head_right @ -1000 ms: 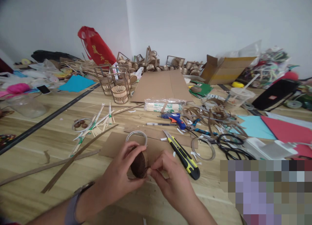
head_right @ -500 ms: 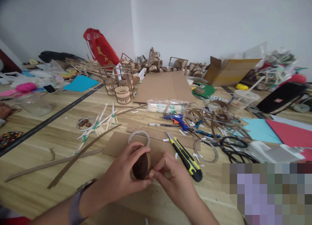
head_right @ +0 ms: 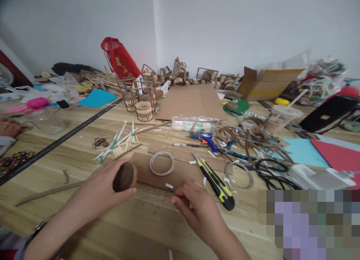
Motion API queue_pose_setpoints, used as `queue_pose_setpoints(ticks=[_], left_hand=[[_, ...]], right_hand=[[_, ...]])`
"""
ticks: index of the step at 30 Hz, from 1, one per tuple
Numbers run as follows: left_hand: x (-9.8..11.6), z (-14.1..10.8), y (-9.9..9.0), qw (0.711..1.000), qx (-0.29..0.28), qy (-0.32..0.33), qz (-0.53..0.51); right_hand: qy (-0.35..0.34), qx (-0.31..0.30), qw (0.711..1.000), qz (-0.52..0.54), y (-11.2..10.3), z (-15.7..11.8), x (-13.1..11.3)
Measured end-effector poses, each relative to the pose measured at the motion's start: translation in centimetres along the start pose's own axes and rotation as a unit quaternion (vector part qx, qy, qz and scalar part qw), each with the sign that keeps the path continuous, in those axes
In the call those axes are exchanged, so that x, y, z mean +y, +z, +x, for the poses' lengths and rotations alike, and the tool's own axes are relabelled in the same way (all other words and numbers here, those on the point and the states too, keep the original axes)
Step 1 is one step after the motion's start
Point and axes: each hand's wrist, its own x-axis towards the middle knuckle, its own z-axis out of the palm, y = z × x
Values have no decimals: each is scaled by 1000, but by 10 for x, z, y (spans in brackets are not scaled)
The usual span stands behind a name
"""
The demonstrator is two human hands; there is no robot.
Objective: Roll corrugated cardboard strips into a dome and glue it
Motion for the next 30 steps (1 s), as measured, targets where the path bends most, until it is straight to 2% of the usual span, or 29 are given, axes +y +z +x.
queue_pose_setpoints(ticks=[5,7,12,14,15,16,17,19,21,23,25,28,30], left_hand=[[-36,8,-7,995,-72,-56,51],[-43,11,-8,993,-77,-75,54],[-40,14,-16,993,-52,-98,51],[-33,14,-19,995,-25,-94,-17],[-28,13,-20,993,-17,-82,-86],[-22,12,-20,983,-13,-63,-174],[-15,12,-18,961,-21,-37,-275],[1,12,-10,898,-52,7,-438],[18,12,2,840,-71,34,-537],[34,13,17,799,-83,47,-594],[47,13,30,775,-92,49,-624],[60,11,45,765,-125,77,-628],[64,9,51,756,-152,84,-631]], right_hand=[[-23,-22,999,-15,2,0,-2],[-33,-27,999,-18,2,0,-3],[-54,-19,998,-24,2,-1,-3],[-55,-15,998,-20,3,-1,-2],[-51,-16,998,-14,4,-1,-2],[-43,-19,999,-2,5,-1,-3],[-30,-22,999,15,7,-1,-4],[9,-32,997,63,10,-2,-8],[63,-39,990,119,14,-2,-12],[122,-46,974,183,16,-1,-16],[168,-57,948,264,17,1,-19],[198,-70,894,395,18,5,-23],[218,-73,865,446,19,7,-25]])
